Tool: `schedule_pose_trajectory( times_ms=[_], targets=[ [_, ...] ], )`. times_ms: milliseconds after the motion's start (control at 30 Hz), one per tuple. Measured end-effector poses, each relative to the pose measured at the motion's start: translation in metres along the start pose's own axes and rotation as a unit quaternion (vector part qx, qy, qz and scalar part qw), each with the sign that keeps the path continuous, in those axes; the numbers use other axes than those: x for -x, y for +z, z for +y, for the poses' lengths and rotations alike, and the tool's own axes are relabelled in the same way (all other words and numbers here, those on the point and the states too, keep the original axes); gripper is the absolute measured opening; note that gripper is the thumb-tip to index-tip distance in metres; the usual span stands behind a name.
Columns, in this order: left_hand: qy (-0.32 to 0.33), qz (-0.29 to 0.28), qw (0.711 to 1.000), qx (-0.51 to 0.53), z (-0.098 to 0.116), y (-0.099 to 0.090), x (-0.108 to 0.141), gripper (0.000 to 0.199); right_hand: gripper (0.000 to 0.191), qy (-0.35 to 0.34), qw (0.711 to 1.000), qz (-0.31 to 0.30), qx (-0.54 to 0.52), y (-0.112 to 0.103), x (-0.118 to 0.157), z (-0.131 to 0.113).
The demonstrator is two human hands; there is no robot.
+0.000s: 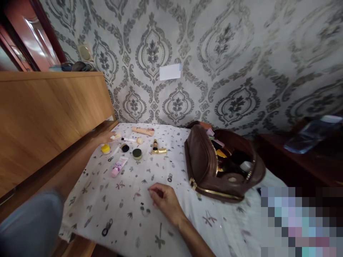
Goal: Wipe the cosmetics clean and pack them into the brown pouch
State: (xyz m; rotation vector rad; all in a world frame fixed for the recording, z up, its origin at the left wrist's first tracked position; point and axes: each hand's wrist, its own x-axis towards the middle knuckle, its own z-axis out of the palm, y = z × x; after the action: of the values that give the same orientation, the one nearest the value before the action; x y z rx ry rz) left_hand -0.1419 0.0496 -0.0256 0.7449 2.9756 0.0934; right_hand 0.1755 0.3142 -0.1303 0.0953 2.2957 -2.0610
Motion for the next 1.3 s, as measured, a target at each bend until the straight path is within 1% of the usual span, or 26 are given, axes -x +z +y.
schedule_pose_trajectory(
  times_ms=[67,100,167,233,267,300,367,400,433,500,567,633,700,767,833,900,1000,1067,1100,1167,1300],
  targets=[
    [0.025,0.032,0.999,-0.005,0.021,-0.01,0.011,0.032,0.032,-0.009,1.0,0.004,-0.001,-0.001,0.0,0.002],
    [0.047,0.044,0.998,-0.002,0.036,-0.013,0.018,0.031,0.032,-0.021,1.0,0.016,-0.001,-0.002,0.0,0.002],
    [0.112,0.045,0.993,0.013,0.072,-0.008,0.037,0.028,0.032,-0.059,0.996,0.069,0.005,-0.004,-0.001,0.001],
    [0.223,0.023,0.973,0.051,0.114,0.008,0.063,0.022,0.039,-0.101,0.985,0.137,0.022,-0.008,0.0,0.0],
    [0.258,0.004,0.964,0.061,0.135,0.02,0.077,0.019,0.043,-0.116,0.979,0.162,0.035,-0.011,0.0,-0.001],
    [0.282,-0.011,0.957,0.07,0.155,0.032,0.091,0.018,0.045,-0.126,0.975,0.177,0.049,-0.013,0.0,0.0],
    [0.315,-0.043,0.946,0.069,0.187,0.058,0.116,0.017,0.039,-0.139,0.969,0.185,0.09,-0.018,0.002,0.003],
    [0.314,-0.047,0.946,0.064,0.197,0.069,0.125,0.016,0.034,-0.145,0.965,0.182,0.12,-0.02,0.003,0.006],
    [0.31,-0.041,0.947,0.073,0.204,0.078,0.133,0.016,0.028,-0.152,0.961,0.174,0.155,-0.021,0.003,0.009],
    [0.294,-0.011,0.947,0.13,0.203,0.09,0.141,0.022,0.019,-0.161,0.949,0.152,0.225,-0.022,0.004,0.013],
    [0.266,0.027,0.939,0.216,0.19,0.095,0.144,0.034,0.018,-0.163,0.938,0.134,0.274,-0.021,0.004,0.016],
    [0.223,0.055,0.932,0.279,0.171,0.096,0.144,0.043,0.021,-0.158,0.931,0.133,0.302,-0.02,0.003,0.017],
    [0.181,0.083,0.928,0.314,0.157,0.098,0.146,0.042,0.023,-0.146,0.925,0.138,0.321,-0.018,0.002,0.016],
    [0.163,0.13,0.922,0.326,0.152,0.101,0.15,0.036,0.023,-0.132,0.922,0.137,0.337,-0.017,0.002,0.015],
    [0.182,0.181,0.915,0.312,0.158,0.106,0.156,0.035,0.02,-0.119,0.921,0.13,0.348,-0.016,0.002,0.013],
    [0.233,0.203,0.908,0.281,0.171,0.113,0.161,0.042,0.015,-0.107,0.92,0.125,0.357,-0.015,0.003,0.011],
    [0.318,0.184,0.903,0.224,0.194,0.126,0.164,0.054,0.014,-0.097,0.912,0.125,0.378,-0.014,0.005,0.008],
    [0.354,0.168,0.903,0.173,0.205,0.134,0.165,0.054,0.015,-0.088,0.903,0.126,0.402,-0.014,0.006,0.006],
    [0.364,0.164,0.905,0.145,0.208,0.138,0.164,0.052,0.015,-0.083,0.898,0.125,0.413,-0.013,0.006,0.005],
    [0.364,0.161,0.913,0.091,0.211,0.142,0.165,0.048,0.015,-0.076,0.893,0.124,0.426,-0.013,0.006,0.004],
    [0.33,0.144,0.932,0.023,0.207,0.143,0.166,0.054,0.011,-0.086,0.897,0.124,0.415,-0.014,0.005,0.005]
  ],
)
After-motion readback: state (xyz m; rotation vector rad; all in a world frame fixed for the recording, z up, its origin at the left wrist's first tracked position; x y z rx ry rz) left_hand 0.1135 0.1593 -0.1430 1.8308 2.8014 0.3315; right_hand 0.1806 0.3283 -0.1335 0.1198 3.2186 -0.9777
